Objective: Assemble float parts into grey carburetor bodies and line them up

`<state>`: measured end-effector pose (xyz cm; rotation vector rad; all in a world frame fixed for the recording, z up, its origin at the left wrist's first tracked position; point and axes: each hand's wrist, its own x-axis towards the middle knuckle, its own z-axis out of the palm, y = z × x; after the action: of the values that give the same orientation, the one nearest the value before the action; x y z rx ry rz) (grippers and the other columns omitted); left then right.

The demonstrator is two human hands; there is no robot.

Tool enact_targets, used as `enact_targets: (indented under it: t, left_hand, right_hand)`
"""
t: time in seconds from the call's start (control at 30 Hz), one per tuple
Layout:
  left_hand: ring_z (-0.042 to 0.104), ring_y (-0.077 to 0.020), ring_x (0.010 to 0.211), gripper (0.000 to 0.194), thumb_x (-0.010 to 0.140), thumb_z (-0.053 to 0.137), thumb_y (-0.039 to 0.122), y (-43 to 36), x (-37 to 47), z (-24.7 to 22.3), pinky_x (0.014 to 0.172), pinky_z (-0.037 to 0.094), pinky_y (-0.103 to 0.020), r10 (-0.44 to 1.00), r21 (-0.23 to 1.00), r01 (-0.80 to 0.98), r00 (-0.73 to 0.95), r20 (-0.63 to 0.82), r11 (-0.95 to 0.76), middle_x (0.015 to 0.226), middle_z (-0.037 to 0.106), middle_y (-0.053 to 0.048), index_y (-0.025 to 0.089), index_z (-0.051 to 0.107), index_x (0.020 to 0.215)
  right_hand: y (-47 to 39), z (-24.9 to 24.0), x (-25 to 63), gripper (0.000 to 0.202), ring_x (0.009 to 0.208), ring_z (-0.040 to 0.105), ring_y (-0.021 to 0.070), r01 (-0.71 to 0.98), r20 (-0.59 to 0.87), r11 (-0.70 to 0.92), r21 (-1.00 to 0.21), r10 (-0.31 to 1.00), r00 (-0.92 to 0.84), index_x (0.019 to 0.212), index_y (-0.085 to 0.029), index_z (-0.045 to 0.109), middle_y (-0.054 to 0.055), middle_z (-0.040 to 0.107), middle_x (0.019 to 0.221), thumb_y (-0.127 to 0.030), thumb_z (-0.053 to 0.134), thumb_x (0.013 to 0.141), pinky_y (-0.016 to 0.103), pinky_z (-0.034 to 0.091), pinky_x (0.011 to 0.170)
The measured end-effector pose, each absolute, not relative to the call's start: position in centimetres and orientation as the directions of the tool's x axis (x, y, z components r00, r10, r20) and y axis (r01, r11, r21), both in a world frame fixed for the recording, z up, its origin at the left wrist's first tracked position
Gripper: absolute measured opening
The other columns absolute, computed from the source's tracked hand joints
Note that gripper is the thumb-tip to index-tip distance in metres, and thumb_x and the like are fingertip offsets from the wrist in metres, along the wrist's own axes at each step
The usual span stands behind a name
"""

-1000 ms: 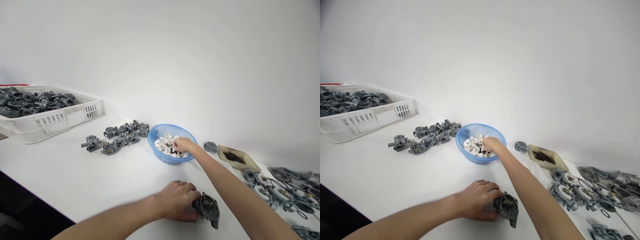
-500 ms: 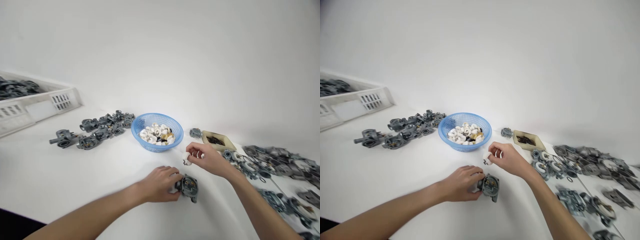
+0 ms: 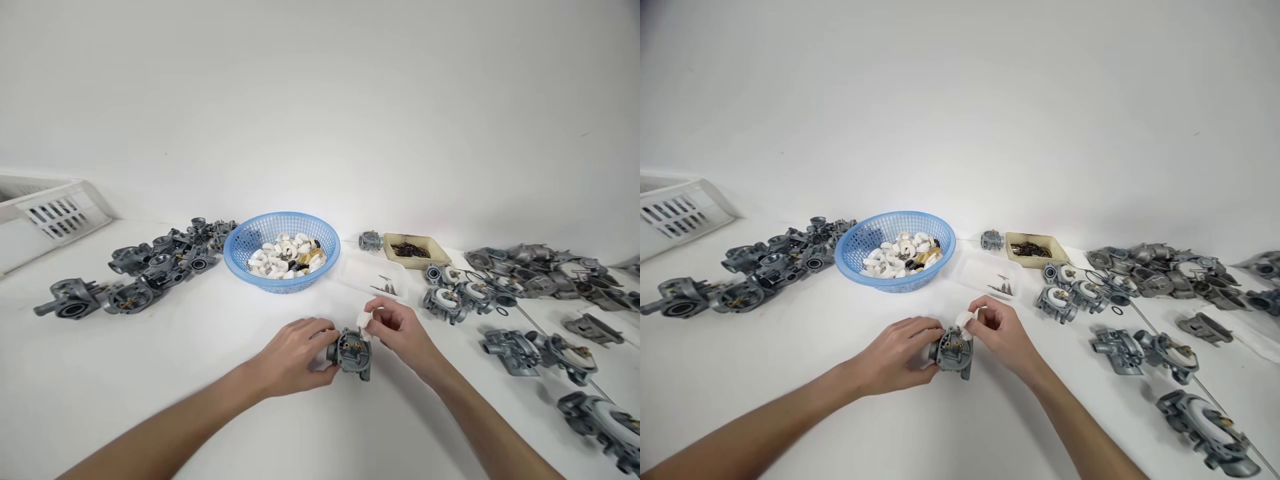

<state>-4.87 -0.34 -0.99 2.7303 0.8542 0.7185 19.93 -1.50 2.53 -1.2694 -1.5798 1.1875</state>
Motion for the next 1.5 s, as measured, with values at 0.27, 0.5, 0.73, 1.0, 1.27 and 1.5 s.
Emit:
enact_targets:
  t: [0.27, 0.5, 0.73, 1.0, 1.27, 1.5]
  left_hand:
    - [0.072, -0.027, 0.104, 0.041, 0.083, 0.067, 0.029, -0.5, -4.8, -0.6, 0.089, 0.061, -0.041, 0.569, 0.304, 0.482, 0.722, 0.394, -0.822, 0.12, 0.071, -0.008, 0.022, 0.06, 0.123]
    - [0.072, -0.0261, 0.1, 0.04, 0.083, 0.067, 0.027, -0.5, -4.9, -0.6, 0.087, 0.06, -0.04, 0.571, 0.312, 0.479, 0.723, 0.39, -0.82, 0.119, 0.07, -0.007, 0.022, 0.059, 0.122]
    - [0.071, -0.0262, 0.103, 0.042, 0.082, 0.067, 0.025, -0.6, -5.0, -0.8, 0.089, 0.059, -0.04, 0.562, 0.316, 0.467, 0.723, 0.402, -0.826, 0.119, 0.071, -0.008, 0.022, 0.058, 0.122]
    - [0.072, -0.0261, 0.108, 0.048, 0.08, 0.069, 0.024, -0.7, -4.9, -0.8, 0.095, 0.059, -0.04, 0.607, 0.371, 0.486, 0.703, 0.371, -0.791, 0.127, 0.07, -0.008, 0.023, 0.058, 0.126]
    - [0.073, -0.0268, 0.093, 0.048, 0.071, 0.072, 0.032, -0.7, -4.9, 0.0, 0.086, 0.058, -0.041, 0.591, 0.422, 0.428, 0.688, 0.421, -0.799, 0.106, 0.075, -0.006, 0.023, 0.06, 0.117]
    - [0.064, -0.019, 0.065, 0.022, 0.078, 0.066, 0.034, -0.8, -5.1, 0.3, 0.064, 0.052, -0.034, 0.616, 0.416, 0.457, 0.631, 0.472, -0.786, 0.075, 0.066, 0.001, 0.023, 0.054, 0.093]
  right_hand:
    - [-2.9, 2.7, 19.5, 0.02, 0.067, 0.049, 0.0134, 0.301, 0.151, 0.212, -0.93, 0.966, -0.212, 0.088, -0.024, 0.052, -0.004, 0.05, 0.075, -0.035, 0.068, 0.092, 0.028, 0.043, 0.064]
    - [-3.2, 3.6, 20.5, 0.004, 0.077, 0.058, 0.0168, 0.386, 0.147, 0.317, -0.866, 0.9, -0.41, 0.097, -0.025, 0.058, 0.0, 0.061, 0.088, -0.023, 0.06, 0.094, 0.03, 0.05, 0.072]
    - [-3.3, 3.8, 21.2, 0.023, 0.084, 0.059, 0.0177, 0.416, 0.168, 0.43, -0.801, 0.828, -0.534, 0.107, -0.028, 0.061, 0.001, 0.063, 0.099, -0.019, 0.071, 0.087, 0.032, 0.051, 0.08]
    - [-3.3, 3.5, 20.9, 0.033, 0.08, 0.056, 0.0169, 0.481, 0.212, 0.493, -0.725, 0.824, -0.525, 0.105, -0.028, 0.06, 0.003, 0.062, 0.106, -0.031, 0.082, 0.08, 0.031, 0.051, 0.074]
    - [-2.9, 4.2, 22.0, 0.056, 0.084, 0.061, 0.0186, 0.674, 0.014, 0.37, -0.639, 0.882, -0.471, 0.122, -0.033, 0.056, 0.002, 0.06, 0.125, -0.043, 0.084, 0.074, 0.033, 0.053, 0.074]
    - [-2.1, 4.2, 24.4, 0.043, 0.092, 0.064, 0.0206, 0.672, -0.04, 0.306, -0.674, 0.894, -0.447, 0.129, -0.034, 0.056, 0.003, 0.065, 0.123, -0.033, 0.067, 0.088, 0.036, 0.054, 0.082]
